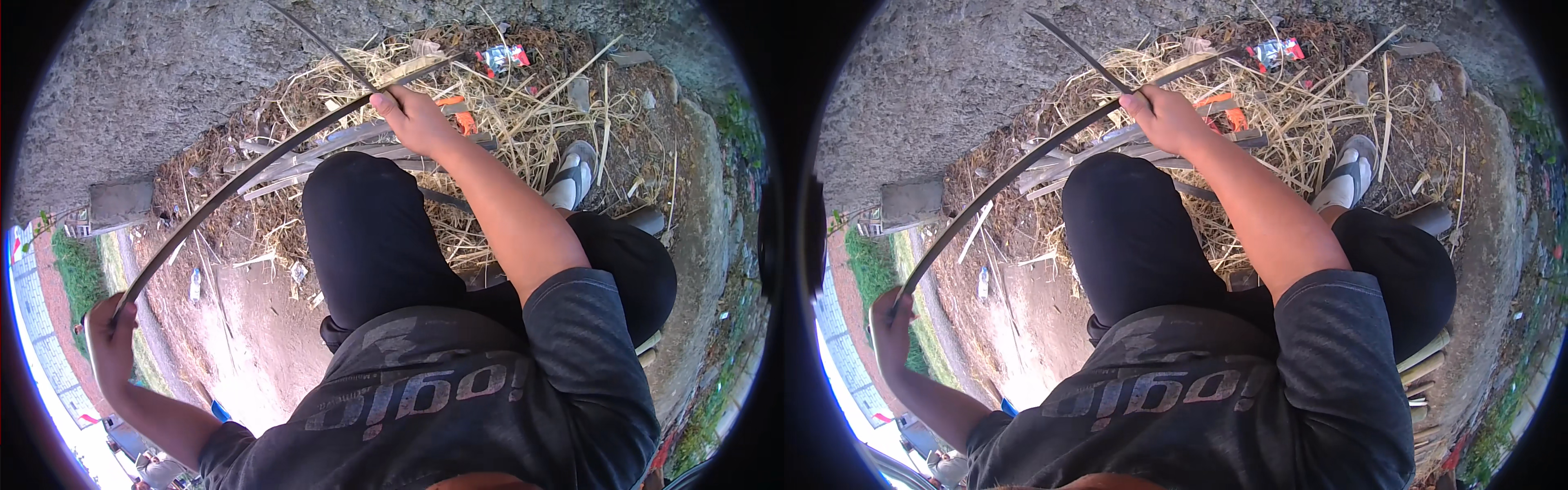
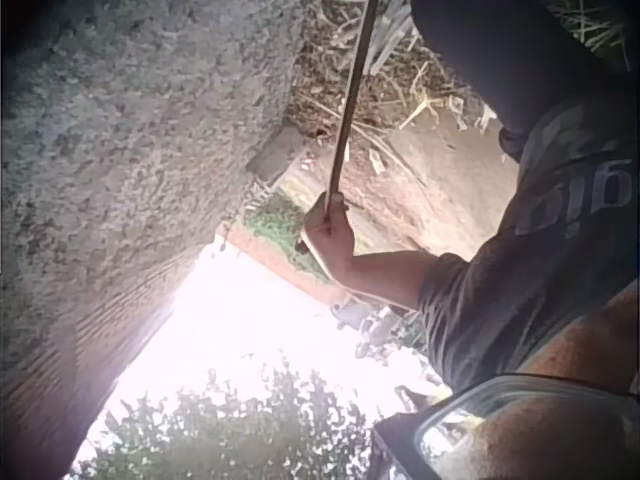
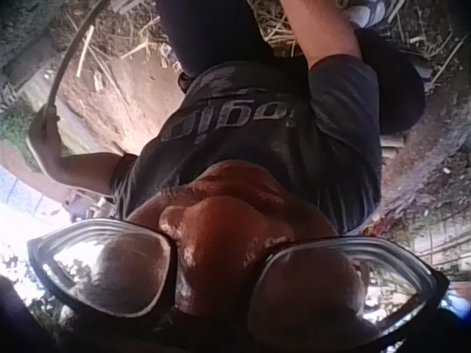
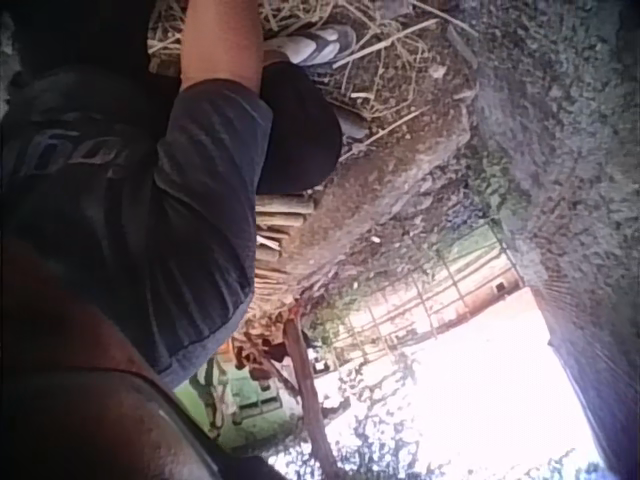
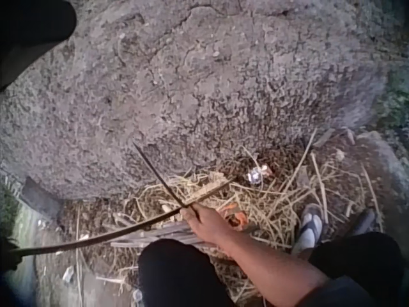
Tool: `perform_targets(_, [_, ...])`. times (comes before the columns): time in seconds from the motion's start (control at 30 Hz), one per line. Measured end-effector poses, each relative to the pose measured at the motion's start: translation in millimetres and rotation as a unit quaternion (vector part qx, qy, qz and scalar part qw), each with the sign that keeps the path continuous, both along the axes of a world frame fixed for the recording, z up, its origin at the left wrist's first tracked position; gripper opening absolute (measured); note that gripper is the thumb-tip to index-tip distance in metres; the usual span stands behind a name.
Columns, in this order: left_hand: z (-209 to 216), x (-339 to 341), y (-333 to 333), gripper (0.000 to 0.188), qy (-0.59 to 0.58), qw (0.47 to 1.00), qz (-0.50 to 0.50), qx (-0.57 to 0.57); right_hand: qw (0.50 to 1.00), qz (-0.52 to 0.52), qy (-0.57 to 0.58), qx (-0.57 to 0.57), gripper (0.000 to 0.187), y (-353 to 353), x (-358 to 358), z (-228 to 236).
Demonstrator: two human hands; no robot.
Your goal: The recorder is splitting and slicing bamboo strips into thinner pieces using a knife and a saw.
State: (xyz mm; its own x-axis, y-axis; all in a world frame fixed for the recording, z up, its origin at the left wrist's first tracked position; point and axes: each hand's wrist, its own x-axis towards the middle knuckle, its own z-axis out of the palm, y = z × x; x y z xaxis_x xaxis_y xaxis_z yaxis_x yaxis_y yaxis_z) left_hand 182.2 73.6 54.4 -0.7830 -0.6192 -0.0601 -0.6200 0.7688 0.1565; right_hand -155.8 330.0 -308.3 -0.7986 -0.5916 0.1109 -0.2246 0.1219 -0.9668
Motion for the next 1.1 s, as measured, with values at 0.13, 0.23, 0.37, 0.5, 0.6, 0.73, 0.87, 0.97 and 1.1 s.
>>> perform_targets(0.13, [-17,-19,-17,0.032,0.01,0.999,-0.025,-0.024,0.999,0.026,-0.038,-0.007,0.053,-5,11,8])
perform_targets(0.23, [-13,-27,-33,0.032,0.002,1.0,-0.005,0.011,0.996,0.069,-0.059,-0.012,0.051,-6,23,25])
perform_targets(0.37, [-4,-40,-58,0.032,0.024,1.0,0.0,0.011,0.987,0.143,-0.061,-0.037,0.054,-10,27,43])
perform_targets(0.5, [-3,-51,-70,0.029,0.04,0.999,0.002,0.003,0.986,0.098,-0.033,0.127,0.059,-2,11,32])
perform_targets(0.6, [-8,-56,-67,0.025,0.024,0.999,-0.031,0.006,0.968,0.02,-0.058,0.245,0.065,22,-13,10])
perform_targets(0.73, [-8,-53,-58,0.023,0.019,0.999,-0.043,-0.026,0.94,-0.034,-0.073,0.333,0.069,61,-43,-6])
perform_targets(0.87, [-1,-52,-60,0.028,0.013,0.999,-0.042,-0.017,0.97,-0.078,-0.028,0.228,0.072,53,-30,7])
perform_targets(0.97, [4,-56,-70,0.032,-0.001,0.999,-0.029,-0.015,0.997,0.036,-0.04,0.062,0.07,33,-9,27])
perform_targets(1.1, [2,-63,-84,0.033,0.0,0.999,-0.042,0.005,0.974,0.146,-0.048,0.165,0.065,19,1,31])
